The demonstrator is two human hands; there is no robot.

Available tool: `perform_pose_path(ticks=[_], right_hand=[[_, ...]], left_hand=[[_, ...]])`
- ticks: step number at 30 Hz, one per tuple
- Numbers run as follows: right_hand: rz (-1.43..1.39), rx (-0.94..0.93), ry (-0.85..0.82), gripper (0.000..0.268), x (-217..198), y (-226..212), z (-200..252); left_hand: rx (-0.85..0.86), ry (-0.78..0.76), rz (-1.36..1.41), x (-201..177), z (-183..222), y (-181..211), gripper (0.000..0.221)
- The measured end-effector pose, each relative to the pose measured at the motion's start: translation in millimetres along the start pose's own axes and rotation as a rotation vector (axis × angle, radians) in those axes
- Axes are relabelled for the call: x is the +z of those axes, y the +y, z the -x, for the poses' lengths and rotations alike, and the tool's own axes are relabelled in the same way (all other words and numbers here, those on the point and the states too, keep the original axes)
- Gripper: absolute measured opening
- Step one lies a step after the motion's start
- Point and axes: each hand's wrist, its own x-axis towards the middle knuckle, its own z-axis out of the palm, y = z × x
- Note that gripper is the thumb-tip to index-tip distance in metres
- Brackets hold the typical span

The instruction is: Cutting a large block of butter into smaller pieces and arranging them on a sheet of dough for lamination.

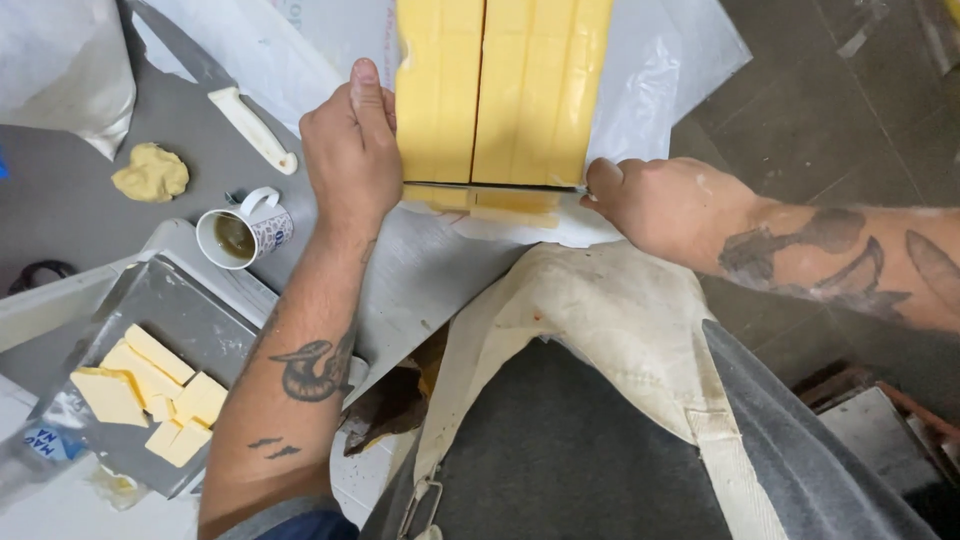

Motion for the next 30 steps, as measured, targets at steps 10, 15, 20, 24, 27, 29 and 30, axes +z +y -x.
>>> perform_pose_path(ticks=[10,15,20,24,27,29,30], right_hand=[[-0.023,0.024,0.080,0.045,4.3,-6.9,2.0],[-0.036,0.031,0.095,0.044,14.7,0.1,-5.1],[-0.009,0.357,0.365,0.068,57.3,-14.6,-30.4],[0.076,0.258,0.365,0.062,59.8,-5.3,-26.4],[0.219,0.109,0.387,0.054,57.7,6.2,-24.8],[0.252,-0.017,0.330,0.042,54.0,15.5,-26.8],[0.255,-0.015,0.337,0.042,54.8,16.8,-34.0]], left_hand=[[-0.012,0.011,0.041,5.5,0.7,-7.6,0.066],[-0.002,0.011,0.031,7.9,-1.0,-10.9,0.067],[0.033,0.057,0.108,5.7,-2.8,-11.2,0.059],[0.046,0.065,0.110,7.6,-2.2,-15.6,0.059],[0.053,0.073,0.153,10.1,-3.0,-18.1,0.058],[0.036,0.069,0.124,7.7,-2.2,-15.5,0.059],[0.042,0.073,0.124,9.0,-3.1,-14.3,0.059]])
